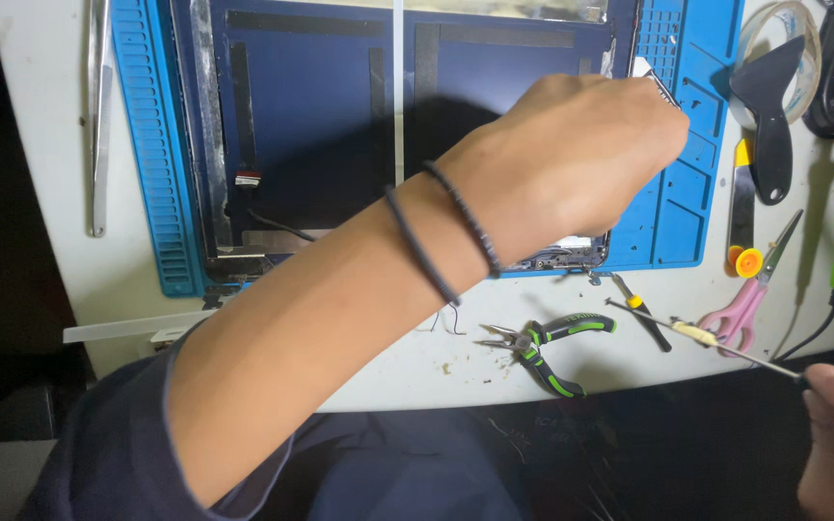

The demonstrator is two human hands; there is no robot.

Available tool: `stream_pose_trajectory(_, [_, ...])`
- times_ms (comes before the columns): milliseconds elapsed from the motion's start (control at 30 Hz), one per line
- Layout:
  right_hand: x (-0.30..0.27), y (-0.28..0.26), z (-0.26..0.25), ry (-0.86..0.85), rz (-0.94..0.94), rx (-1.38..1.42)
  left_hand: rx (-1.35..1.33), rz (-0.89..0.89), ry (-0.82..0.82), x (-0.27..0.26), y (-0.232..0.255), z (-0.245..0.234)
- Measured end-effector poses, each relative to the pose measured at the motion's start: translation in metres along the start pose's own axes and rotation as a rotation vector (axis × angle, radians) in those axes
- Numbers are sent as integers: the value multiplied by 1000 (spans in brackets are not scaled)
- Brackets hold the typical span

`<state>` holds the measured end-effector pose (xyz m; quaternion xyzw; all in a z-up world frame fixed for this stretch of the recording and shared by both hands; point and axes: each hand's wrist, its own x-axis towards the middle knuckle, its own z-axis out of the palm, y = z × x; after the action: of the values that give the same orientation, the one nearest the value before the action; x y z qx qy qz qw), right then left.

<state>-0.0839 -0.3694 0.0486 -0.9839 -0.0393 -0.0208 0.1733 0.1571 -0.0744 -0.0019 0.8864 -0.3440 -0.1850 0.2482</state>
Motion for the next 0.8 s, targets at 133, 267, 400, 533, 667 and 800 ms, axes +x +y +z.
stream_pose_trajectory(133, [24, -30, 2, 23, -283, -25, 38, -23, -241, 28, 4, 11])
stream_pose_trajectory(267, [37, -61, -6, 11, -377, -184, 88, 37, -266, 43, 2, 43])
stream_pose_trajectory(400, [52, -82, -8, -11, -524, -301, 119, 46, -259, 39, 0, 39])
stream_pose_trajectory(533, [65, -79, -8, -12, -742, -426, 101, 50, -292, 38, 1, 34])
stream_pose_trajectory(667, [71, -93, -9, -28, -781, -548, 90, 57, -264, 45, -3, 47])
stream_pose_trajectory(800, [69, -104, -11, -67, -807, -688, 67, 34, -330, 36, 4, 28])
